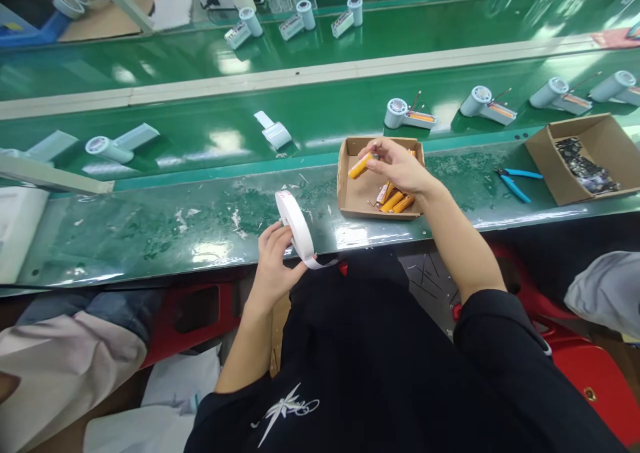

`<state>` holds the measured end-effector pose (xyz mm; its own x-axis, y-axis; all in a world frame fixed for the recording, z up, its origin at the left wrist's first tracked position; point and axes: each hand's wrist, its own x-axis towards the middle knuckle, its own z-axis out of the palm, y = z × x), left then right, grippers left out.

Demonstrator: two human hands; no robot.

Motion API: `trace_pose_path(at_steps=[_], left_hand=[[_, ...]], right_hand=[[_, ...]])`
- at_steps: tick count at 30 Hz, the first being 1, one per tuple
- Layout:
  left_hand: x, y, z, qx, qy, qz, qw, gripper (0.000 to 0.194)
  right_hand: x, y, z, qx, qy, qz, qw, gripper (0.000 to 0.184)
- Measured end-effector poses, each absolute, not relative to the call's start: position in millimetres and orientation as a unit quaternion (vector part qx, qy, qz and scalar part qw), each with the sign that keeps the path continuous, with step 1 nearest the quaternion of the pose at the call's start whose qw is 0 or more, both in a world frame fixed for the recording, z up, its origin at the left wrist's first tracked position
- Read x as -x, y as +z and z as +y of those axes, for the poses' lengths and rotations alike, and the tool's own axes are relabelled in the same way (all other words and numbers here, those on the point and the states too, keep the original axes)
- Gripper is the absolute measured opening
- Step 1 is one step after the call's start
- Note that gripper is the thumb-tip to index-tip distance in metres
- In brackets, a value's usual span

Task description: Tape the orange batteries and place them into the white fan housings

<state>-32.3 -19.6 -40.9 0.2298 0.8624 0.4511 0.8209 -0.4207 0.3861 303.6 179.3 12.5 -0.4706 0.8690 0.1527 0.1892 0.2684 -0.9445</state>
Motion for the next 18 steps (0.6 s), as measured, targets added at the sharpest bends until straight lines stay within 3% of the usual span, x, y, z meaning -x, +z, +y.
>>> trace_pose_path(at_steps=[2, 9, 14, 18], left_hand=[[28, -40, -19, -0.788, 0.314, 0.530, 0.024, 0.050], [13, -33, -18, -0.788, 0.271, 0.553, -0.002, 0.045], [9, -23, -19, -0.804, 0.269, 0.530, -0.042, 0.046], [7, -14, -23, -0.817, 0.271, 0.501, -0.090, 0.055]], right_hand=[[-303, 14, 163, 0.381, 0.520, -0.639, 0.420, 0.060], [-285, 22, 93, 0.388, 0.597, -0.526, 0.465, 0.075], [-278, 26, 66, 0.361, 0.611, -0.520, 0.476, 0.054], [-282, 29, 55, 0.335, 0.581, -0.603, 0.431, 0.041]])
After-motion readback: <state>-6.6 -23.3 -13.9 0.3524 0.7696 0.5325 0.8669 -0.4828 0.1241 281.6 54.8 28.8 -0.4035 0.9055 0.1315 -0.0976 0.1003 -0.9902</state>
